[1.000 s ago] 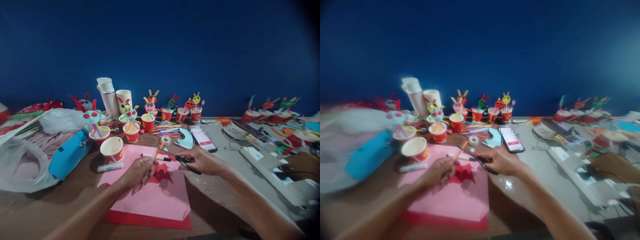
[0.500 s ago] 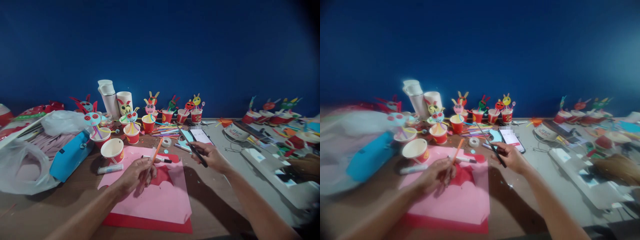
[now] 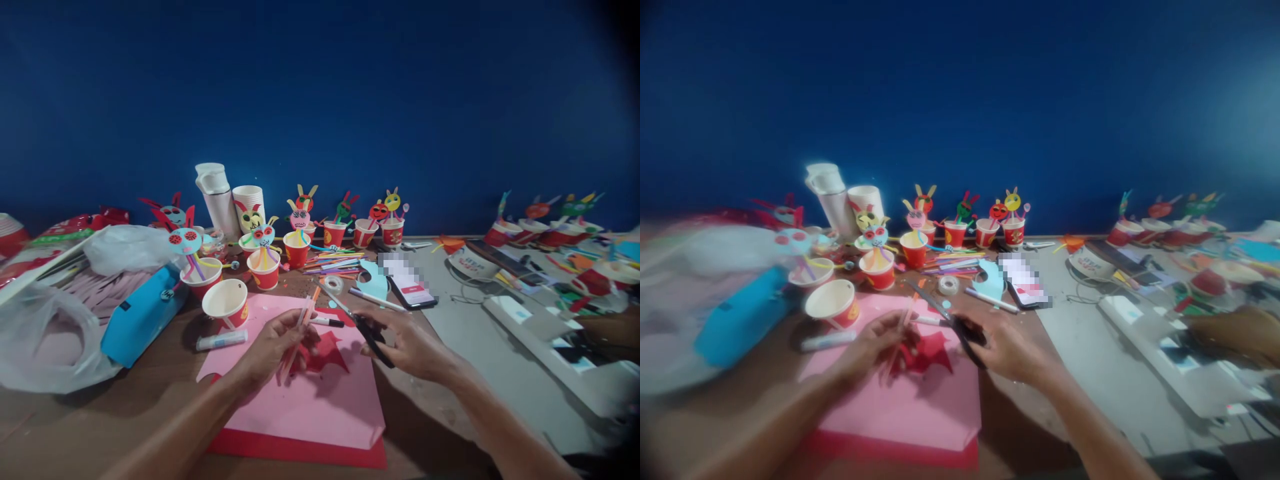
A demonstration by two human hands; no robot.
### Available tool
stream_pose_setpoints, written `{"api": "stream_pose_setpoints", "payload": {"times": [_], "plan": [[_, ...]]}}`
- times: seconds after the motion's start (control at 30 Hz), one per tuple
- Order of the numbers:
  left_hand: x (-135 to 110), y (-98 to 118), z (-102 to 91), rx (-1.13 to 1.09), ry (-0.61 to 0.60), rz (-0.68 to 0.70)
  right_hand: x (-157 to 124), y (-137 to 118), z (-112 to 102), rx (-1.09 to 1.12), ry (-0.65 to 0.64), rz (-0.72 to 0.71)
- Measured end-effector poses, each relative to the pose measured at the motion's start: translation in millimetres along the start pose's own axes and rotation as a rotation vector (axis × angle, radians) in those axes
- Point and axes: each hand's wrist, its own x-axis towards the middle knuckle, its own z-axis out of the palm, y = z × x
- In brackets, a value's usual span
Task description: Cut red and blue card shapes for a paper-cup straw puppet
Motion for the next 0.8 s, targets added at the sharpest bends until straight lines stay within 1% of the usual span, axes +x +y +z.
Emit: {"api": "stream_pose_setpoints", "payload": {"times": [0.1, 0.27, 0.43, 0.53, 0.63, 0.8], "plan": [[0.2, 2.5, 0.7, 0.039, 0.001, -0.004, 0.1, -9.1, 2.1, -0.074, 0.008, -0.03], [1.1, 1.2, 1.1, 0.067, 0.048, 0.076, 1.6, -15.0, 3.6, -0.198, 0.028, -0.069], [2.1, -5.3, -0.4, 0.049, 0.076, 0.071, -0.3, -12.4, 3.8, -0.193, 0.038, -0.067], [3.1, -7.0, -0.1, 0.045, 0.112, 0.09, -2.0, -10.8, 4.3, -0.203, 0.033, -0.039], [3.6, -6.6, 1.3, 0.049, 0.113, 0.119, -2.8, -11.7, 3.5, -0.229, 0.026, -0.021], [3.3, -8.3, 1.6, 0.06, 0.157, 0.161, -3.4, -15.2, 0.8, -0.28, 0.07, -0.038]]}}
